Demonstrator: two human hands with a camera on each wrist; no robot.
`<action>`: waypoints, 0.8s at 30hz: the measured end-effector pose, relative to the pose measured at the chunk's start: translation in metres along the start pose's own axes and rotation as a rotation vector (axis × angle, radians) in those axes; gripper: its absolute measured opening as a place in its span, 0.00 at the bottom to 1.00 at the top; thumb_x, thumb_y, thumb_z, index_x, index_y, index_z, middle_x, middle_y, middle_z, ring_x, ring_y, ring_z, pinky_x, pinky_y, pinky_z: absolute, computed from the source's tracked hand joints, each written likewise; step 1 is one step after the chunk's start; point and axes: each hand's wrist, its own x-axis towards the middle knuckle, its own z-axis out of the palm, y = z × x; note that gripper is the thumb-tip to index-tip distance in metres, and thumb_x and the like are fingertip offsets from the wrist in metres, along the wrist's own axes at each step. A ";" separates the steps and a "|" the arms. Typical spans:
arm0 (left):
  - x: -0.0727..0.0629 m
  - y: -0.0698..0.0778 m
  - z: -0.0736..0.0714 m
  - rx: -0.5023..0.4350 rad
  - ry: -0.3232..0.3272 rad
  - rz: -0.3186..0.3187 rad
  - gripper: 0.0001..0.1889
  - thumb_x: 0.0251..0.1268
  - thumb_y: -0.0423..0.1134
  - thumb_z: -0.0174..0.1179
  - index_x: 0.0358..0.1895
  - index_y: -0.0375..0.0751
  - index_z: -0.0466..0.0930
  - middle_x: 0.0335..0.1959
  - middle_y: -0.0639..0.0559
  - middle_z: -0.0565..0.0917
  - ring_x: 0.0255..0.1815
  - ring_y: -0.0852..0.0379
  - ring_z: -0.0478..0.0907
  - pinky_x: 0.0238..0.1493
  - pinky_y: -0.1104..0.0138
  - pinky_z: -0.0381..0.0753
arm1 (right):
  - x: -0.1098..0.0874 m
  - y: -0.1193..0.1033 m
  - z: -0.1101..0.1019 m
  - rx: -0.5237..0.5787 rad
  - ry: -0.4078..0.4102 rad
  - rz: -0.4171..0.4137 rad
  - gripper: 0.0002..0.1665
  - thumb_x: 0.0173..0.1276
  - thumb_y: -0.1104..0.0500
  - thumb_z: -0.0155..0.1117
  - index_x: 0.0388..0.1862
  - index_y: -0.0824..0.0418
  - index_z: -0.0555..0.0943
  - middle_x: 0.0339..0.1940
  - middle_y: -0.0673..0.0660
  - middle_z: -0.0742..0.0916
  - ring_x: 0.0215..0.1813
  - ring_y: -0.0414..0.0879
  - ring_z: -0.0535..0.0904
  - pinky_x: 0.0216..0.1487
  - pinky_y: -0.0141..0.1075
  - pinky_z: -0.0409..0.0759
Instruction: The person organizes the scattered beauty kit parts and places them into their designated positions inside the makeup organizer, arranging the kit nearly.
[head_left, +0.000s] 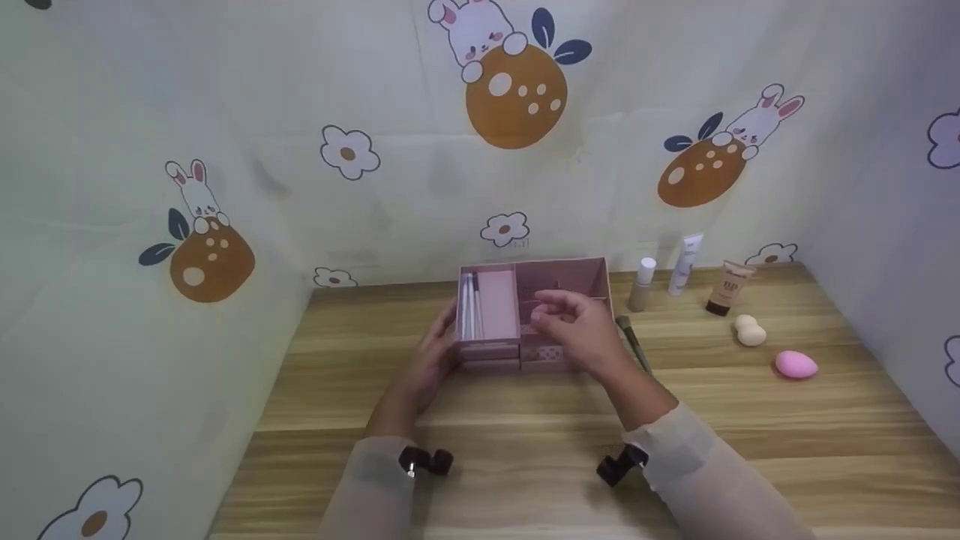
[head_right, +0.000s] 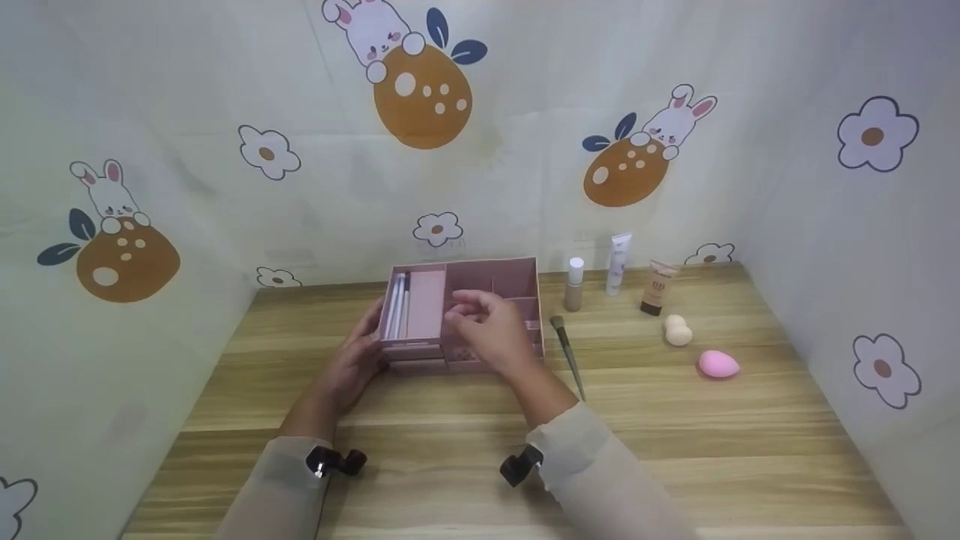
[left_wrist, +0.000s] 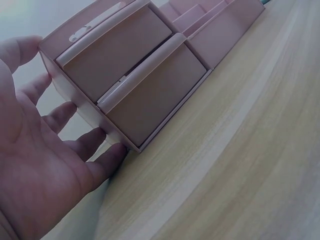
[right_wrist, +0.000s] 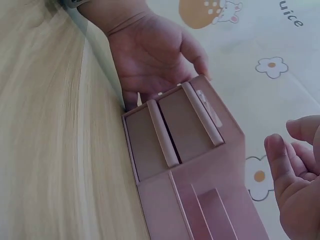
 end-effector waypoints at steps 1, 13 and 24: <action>0.000 0.000 0.000 -0.001 0.001 0.003 0.33 0.81 0.52 0.54 0.84 0.74 0.57 0.89 0.60 0.53 0.87 0.45 0.60 0.88 0.46 0.58 | -0.002 0.001 -0.005 0.000 0.004 -0.006 0.24 0.70 0.61 0.75 0.64 0.63 0.85 0.49 0.58 0.92 0.49 0.44 0.90 0.53 0.32 0.90; -0.001 0.002 0.001 0.015 0.021 -0.014 0.32 0.81 0.55 0.55 0.83 0.78 0.59 0.89 0.62 0.54 0.86 0.49 0.63 0.88 0.48 0.60 | -0.024 0.008 -0.061 -0.042 0.076 0.025 0.25 0.69 0.61 0.76 0.64 0.63 0.85 0.48 0.54 0.91 0.49 0.40 0.89 0.54 0.29 0.89; -0.002 0.000 0.001 0.000 0.018 -0.021 0.31 0.81 0.53 0.55 0.82 0.79 0.60 0.89 0.64 0.54 0.86 0.50 0.63 0.87 0.51 0.62 | -0.033 0.020 -0.104 -0.044 0.129 0.043 0.27 0.71 0.62 0.75 0.67 0.68 0.82 0.43 0.47 0.91 0.47 0.37 0.89 0.52 0.28 0.89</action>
